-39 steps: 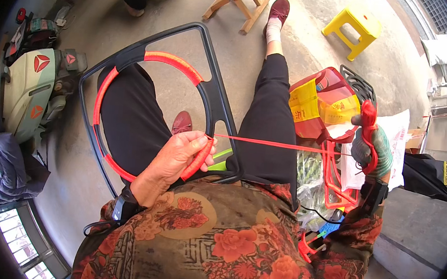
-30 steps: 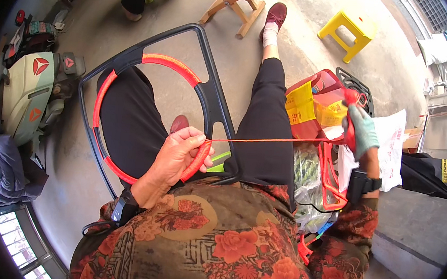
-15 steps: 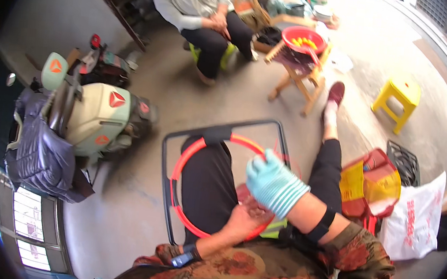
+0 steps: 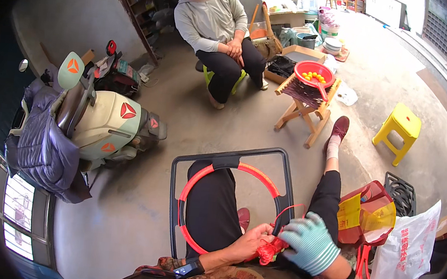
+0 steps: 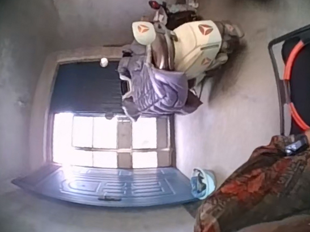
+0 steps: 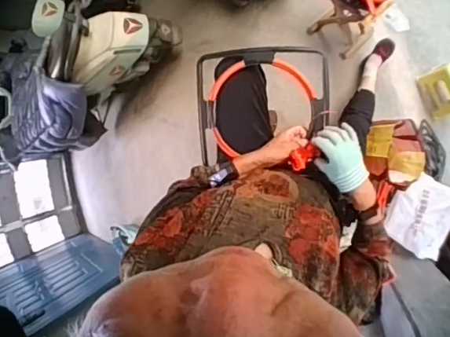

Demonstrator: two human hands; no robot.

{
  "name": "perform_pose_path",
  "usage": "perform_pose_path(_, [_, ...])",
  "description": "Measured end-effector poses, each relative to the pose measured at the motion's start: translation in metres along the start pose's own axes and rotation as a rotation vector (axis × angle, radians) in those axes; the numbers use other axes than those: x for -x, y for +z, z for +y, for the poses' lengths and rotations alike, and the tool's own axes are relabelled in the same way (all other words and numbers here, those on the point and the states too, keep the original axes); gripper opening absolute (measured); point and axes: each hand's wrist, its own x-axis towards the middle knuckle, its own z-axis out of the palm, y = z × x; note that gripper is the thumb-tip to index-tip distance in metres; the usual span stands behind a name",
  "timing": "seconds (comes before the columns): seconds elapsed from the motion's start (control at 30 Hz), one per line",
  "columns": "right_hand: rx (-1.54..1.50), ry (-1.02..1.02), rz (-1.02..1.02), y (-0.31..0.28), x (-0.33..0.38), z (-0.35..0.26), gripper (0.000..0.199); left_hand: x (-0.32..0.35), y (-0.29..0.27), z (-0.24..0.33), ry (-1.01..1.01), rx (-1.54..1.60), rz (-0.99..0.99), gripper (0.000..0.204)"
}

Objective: Wrapping a red plastic bundle around the circular part of a black plastic frame while sitting on the floor.

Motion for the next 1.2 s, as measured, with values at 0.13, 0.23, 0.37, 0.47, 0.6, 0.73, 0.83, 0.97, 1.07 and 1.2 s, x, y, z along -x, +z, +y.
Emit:
perform_pose_path(0.13, [0.202,-0.116,0.145,0.028,0.008,-0.006,0.043,0.000,0.003,-0.002,0.024,0.162,-0.051,0.010])
perform_pose_path(0.23, [0.039,-0.112,0.135,0.032,0.004,-0.005,0.037,0.007,0.008,0.017,-0.078,0.136,0.055,0.014])
perform_pose_path(0.37, [-0.591,0.139,0.238,0.020,0.013,-0.010,0.035,0.006,-0.012,0.009,-0.057,-0.182,0.101,0.019])
perform_pose_path(0.47, [-1.631,0.606,0.350,0.025,0.056,0.000,0.035,0.004,-0.005,0.008,-0.156,-0.123,0.099,0.024])
perform_pose_path(0.6, [-1.954,0.433,0.465,-0.033,0.089,0.016,0.039,0.012,-0.002,0.008,-0.238,0.004,0.166,0.023])
perform_pose_path(0.73, [-0.665,0.854,0.895,-0.002,0.192,0.098,0.010,0.008,-0.006,0.007,-0.246,0.046,0.111,0.028])
perform_pose_path(0.83, [-1.006,0.982,0.533,-0.070,0.169,0.077,0.009,0.007,-0.008,-0.001,-0.216,0.072,0.113,0.027])
perform_pose_path(0.97, [-0.876,1.100,0.520,-0.042,0.182,0.118,0.016,0.008,-0.001,0.002,-0.194,0.180,0.112,0.023])
perform_pose_path(1.07, [-0.703,1.059,0.877,0.013,0.204,0.199,0.020,0.003,-0.001,0.003,-0.199,0.185,0.089,0.019])
perform_pose_path(1.2, [-0.554,1.053,0.922,-0.023,0.047,0.107,0.014,0.005,-0.003,-0.003,-0.150,0.125,0.131,0.016])
